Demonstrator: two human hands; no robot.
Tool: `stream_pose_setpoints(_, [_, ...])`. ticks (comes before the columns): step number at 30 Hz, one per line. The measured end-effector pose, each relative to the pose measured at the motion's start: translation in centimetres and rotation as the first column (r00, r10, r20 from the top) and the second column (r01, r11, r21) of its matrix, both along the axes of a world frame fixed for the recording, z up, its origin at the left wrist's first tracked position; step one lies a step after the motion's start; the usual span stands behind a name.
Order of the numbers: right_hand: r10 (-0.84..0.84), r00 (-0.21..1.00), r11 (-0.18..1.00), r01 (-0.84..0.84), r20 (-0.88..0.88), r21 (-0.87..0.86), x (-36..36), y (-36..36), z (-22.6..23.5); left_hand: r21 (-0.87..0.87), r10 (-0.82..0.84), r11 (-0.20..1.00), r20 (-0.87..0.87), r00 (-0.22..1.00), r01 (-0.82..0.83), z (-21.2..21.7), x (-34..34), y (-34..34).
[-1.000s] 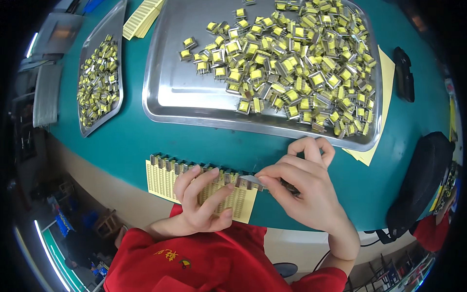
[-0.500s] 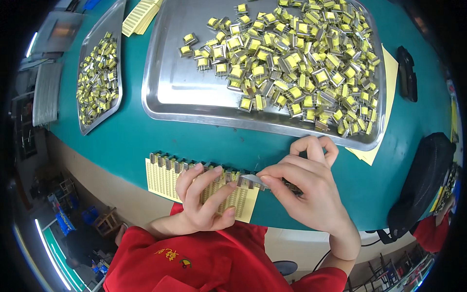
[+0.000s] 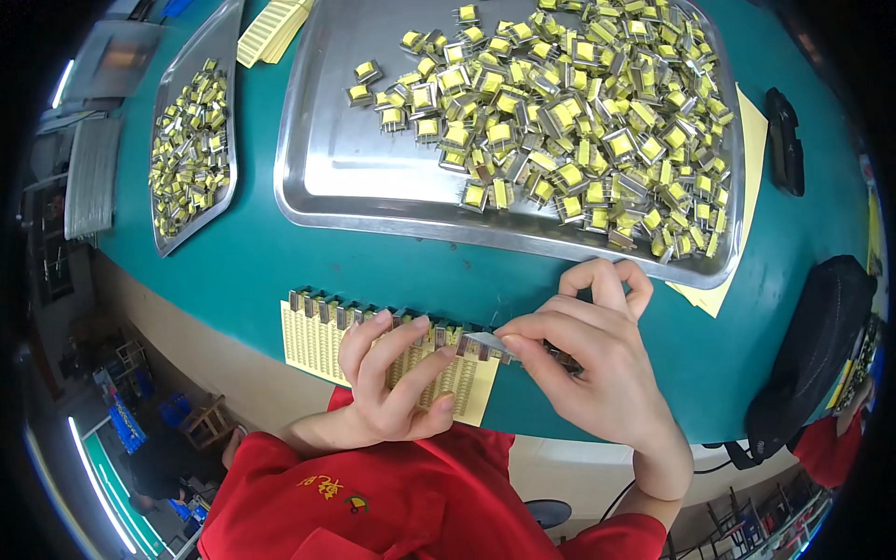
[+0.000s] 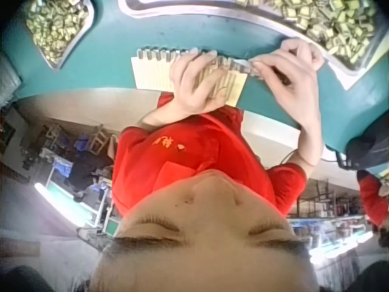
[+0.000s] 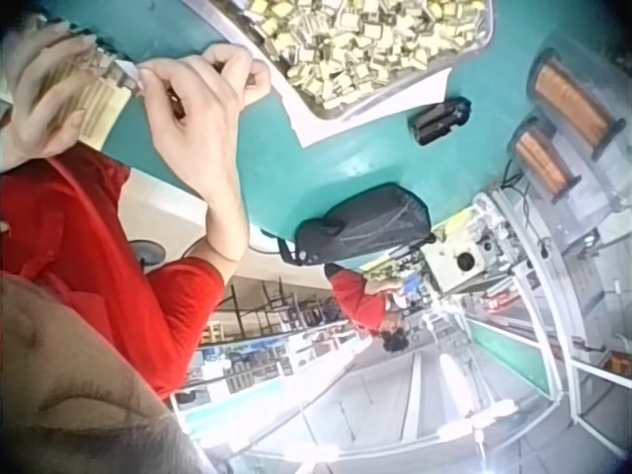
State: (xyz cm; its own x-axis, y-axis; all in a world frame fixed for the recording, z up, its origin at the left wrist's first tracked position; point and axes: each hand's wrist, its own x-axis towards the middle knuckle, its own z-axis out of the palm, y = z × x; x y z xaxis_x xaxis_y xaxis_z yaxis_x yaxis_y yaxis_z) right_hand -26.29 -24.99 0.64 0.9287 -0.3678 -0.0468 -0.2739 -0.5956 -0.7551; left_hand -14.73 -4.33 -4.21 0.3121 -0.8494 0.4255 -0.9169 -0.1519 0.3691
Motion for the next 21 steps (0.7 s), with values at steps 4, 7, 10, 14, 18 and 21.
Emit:
stream_pose_setpoints(4, [-0.001, 1.000, 1.000, 0.001, 0.001, 0.003, -0.01, -0.02, 0.00, 0.003, 0.001, 1.000, 0.003, 1.000, -0.001, 0.02, -0.01, -0.01])
stream_pose_setpoints(7, [-0.001, 1.000, 1.000, 0.001, 0.009, 0.000, -0.06, -0.01, -0.05, 0.006, 0.002, 1.000, 0.004, 1.000, -0.002, 0.03, -0.04, -0.05])
stream_pose_setpoints(10, [-0.002, 1.000, 1.000, 0.001, 0.019, 0.012, -0.10, -0.03, -0.04, 0.010, -0.001, 1.000, 0.000, 1.000, 0.001, 0.07, -0.01, -0.01])
stream_pose_setpoints(14, [0.003, 1.000, 1.000, -0.004, 0.022, 0.022, -0.06, -0.03, -0.03, 0.012, -0.004, 1.000, 0.001, 1.000, 0.004, 0.05, 0.04, 0.07])
stream_pose_setpoints(18, [0.004, 1.000, 1.000, -0.004, 0.023, 0.013, -0.13, 0.02, -0.12, 0.013, -0.010, 1.000, 0.002, 1.000, 0.010, 0.02, 0.05, 0.04])
stream_pose_setpoints(21, [0.003, 1.000, 1.000, -0.003, 0.026, 0.015, -0.14, 0.02, -0.08, 0.015, -0.009, 1.000, 0.007, 1.000, 0.009, 0.06, 0.03, 0.05])
